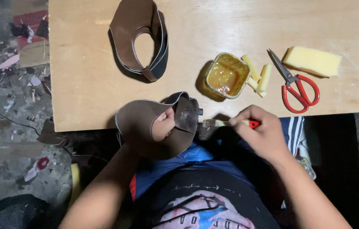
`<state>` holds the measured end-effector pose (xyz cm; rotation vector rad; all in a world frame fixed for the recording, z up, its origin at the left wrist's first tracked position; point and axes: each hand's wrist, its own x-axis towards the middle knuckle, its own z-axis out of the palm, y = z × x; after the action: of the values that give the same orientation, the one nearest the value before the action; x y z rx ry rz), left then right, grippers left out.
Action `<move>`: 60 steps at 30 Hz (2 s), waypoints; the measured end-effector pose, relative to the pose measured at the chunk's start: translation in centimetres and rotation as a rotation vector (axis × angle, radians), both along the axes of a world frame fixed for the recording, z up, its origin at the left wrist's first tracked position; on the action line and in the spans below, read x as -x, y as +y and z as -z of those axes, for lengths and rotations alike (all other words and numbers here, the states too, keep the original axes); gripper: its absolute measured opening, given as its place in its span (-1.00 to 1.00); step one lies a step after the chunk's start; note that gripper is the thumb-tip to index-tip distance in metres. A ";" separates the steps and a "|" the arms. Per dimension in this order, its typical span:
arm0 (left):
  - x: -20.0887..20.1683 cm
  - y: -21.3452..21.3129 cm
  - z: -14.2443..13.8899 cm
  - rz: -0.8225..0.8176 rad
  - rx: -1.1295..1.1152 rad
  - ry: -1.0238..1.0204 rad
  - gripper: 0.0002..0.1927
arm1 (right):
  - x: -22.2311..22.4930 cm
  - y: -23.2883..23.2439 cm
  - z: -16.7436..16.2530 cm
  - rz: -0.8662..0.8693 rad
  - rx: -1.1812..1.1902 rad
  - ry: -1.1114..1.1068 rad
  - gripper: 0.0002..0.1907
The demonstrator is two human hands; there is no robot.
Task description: The person holds a brown leather shoe upper in one hand and uses a brush to apply yellow adhesive from a small container onto the inner edge of the upper, then folds and presses the glued edge. They repeat this on several uppers, set finished ones on the table, and briefly handle a black clog shoe.
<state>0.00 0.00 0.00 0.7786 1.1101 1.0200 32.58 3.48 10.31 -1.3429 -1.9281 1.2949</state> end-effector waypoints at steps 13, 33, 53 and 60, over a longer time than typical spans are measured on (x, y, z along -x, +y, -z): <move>-3.8 -3.9 -10.0 0.488 -0.446 0.906 -0.88 | 2.1 -0.6 -8.2 -0.370 -0.470 0.067 -0.62; 0.3 -3.5 -2.8 -0.476 0.210 -0.051 -0.55 | -12.4 24.9 -6.4 0.559 -0.382 0.006 -0.88; 1.3 -0.9 -8.4 -1.071 -0.051 0.555 -0.58 | -1.7 3.2 -3.8 0.416 0.252 0.700 -0.57; 3.9 1.9 -11.4 -0.490 -0.544 1.361 -0.82 | 1.8 -1.1 -3.9 -0.041 0.008 0.236 -0.70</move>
<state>-3.86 1.88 11.38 1.8297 2.2908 1.1974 30.75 2.33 14.17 -1.1045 -1.7982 1.4131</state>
